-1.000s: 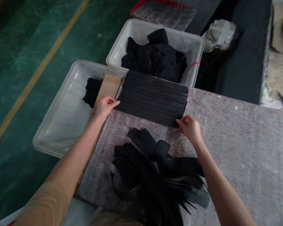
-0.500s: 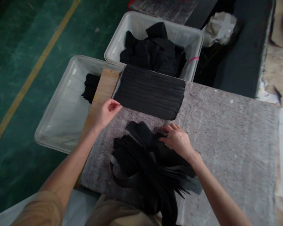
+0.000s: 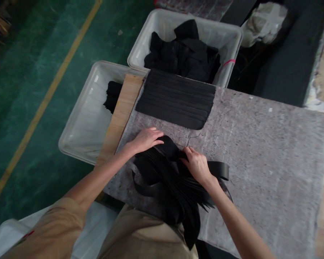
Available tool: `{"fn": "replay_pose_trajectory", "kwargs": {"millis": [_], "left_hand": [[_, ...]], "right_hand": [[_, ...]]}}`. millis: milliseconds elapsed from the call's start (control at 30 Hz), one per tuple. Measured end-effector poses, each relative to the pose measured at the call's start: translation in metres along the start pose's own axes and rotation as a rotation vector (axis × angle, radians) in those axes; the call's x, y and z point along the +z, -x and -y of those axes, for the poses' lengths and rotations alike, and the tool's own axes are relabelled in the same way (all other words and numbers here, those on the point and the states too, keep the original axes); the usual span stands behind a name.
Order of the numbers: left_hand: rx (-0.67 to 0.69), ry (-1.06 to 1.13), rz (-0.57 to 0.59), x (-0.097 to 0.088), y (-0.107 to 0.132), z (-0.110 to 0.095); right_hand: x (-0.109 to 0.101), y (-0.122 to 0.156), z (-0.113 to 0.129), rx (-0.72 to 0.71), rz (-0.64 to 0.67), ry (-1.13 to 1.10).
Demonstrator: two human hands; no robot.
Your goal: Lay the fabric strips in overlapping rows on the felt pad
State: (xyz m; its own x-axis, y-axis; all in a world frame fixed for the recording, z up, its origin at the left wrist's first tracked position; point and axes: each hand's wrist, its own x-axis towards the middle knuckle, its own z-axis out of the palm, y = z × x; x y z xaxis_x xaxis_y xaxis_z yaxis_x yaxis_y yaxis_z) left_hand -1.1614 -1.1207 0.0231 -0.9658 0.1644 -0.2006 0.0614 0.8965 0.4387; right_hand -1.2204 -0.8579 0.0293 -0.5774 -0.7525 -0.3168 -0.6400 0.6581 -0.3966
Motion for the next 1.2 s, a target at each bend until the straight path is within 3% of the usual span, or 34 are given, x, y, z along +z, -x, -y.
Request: {"fn": "replay_pose_trajectory", "kwargs": {"millis": [167, 367, 500, 633, 733, 833, 933, 1000, 1200], "left_hand": [[-0.122, 0.243, 0.073, -0.002, 0.018, -0.003], [-0.142, 0.283, 0.201, -0.005, 0.035, -0.006], [-0.191, 0.112, 0.057, -0.001, 0.046, -0.010], [-0.168, 0.059, -0.051, 0.001, 0.055, -0.011], [-0.212, 0.075, -0.192, -0.002, 0.066, -0.009], [-0.096, 0.136, -0.275, -0.009, 0.084, -0.005], [0.118, 0.188, -0.168, -0.013, 0.102, -0.003], [0.175, 0.175, -0.077, -0.015, 0.111, -0.002], [-0.001, 0.342, 0.082, -0.012, 0.110, 0.010]], "right_hand": [[0.003, 0.008, -0.004, 0.000, -0.004, -0.114], [0.005, 0.010, -0.002, -0.050, 0.024, -0.187], [-0.007, 0.022, 0.007, 0.007, -0.158, -0.111], [-0.020, 0.058, 0.035, 0.031, -0.333, -0.146], [-0.010, 0.092, 0.071, -0.009, -0.300, -0.213], [0.016, 0.115, 0.100, 0.080, -0.314, -0.080], [0.039, 0.119, 0.108, 0.177, -0.320, 0.047], [0.046, 0.114, 0.103, 0.203, -0.311, 0.044], [0.035, 0.094, 0.067, 0.220, -0.194, -0.308]]}}
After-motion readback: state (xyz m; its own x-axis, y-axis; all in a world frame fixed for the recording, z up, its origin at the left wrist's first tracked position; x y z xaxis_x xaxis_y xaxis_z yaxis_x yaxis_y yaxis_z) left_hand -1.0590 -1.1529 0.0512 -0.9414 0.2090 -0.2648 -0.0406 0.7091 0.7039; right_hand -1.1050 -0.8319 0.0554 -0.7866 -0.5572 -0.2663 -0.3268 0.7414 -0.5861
